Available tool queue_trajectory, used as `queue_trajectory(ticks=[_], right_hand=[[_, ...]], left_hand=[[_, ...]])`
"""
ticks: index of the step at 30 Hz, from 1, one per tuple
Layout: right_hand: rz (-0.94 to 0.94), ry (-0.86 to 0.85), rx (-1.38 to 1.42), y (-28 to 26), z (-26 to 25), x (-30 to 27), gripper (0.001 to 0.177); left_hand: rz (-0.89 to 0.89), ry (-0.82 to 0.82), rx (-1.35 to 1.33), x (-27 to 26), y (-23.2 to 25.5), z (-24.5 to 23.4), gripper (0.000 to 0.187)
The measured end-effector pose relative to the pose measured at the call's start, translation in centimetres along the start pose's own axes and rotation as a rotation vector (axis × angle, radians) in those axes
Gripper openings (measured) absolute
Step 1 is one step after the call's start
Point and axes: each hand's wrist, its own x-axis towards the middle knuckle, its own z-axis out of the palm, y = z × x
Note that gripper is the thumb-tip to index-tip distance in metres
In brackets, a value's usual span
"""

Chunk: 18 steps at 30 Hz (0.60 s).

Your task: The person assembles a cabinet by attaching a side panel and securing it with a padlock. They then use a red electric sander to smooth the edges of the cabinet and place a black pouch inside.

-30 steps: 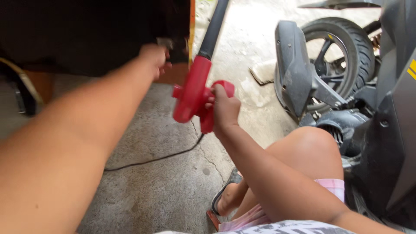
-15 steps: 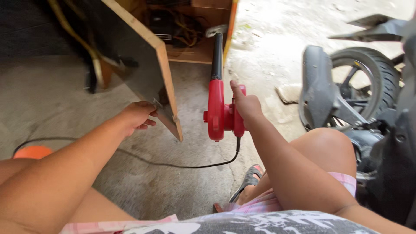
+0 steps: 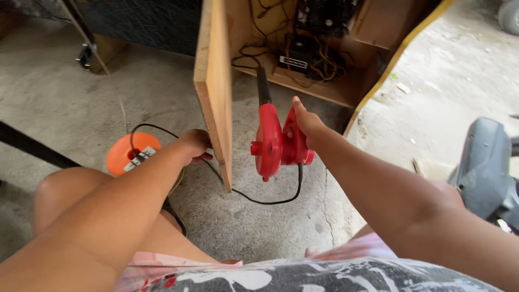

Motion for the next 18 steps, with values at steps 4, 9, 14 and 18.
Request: queue_trajectory(ticks=[4, 9, 14, 18], right_hand=[[0.006, -0.014, -0.073, -2.0, 1.9, 1.7, 0.066], [0.057, -0.021, 0.033, -4.4, 1.9, 2.4, 0.061], [0.007, 0.023, 0.054, -5.2, 2.1, 3.2, 0.063], [0.036, 0.02, 0.062, -5.8, 2.8, 2.6, 0.062]], left_hand=[[0.005, -0.005, 0.15, -0.9, 1.1, -0.7, 0.034], [0.019, -0.094, 0.291, 0.9, 2.0, 0.1, 0.035], [0.098, -0.101, 0.169, 4.1, 0.7, 1.3, 0.036], [0.045, -0.059, 0.251, 2.2, 0.7, 0.1, 0.037]])
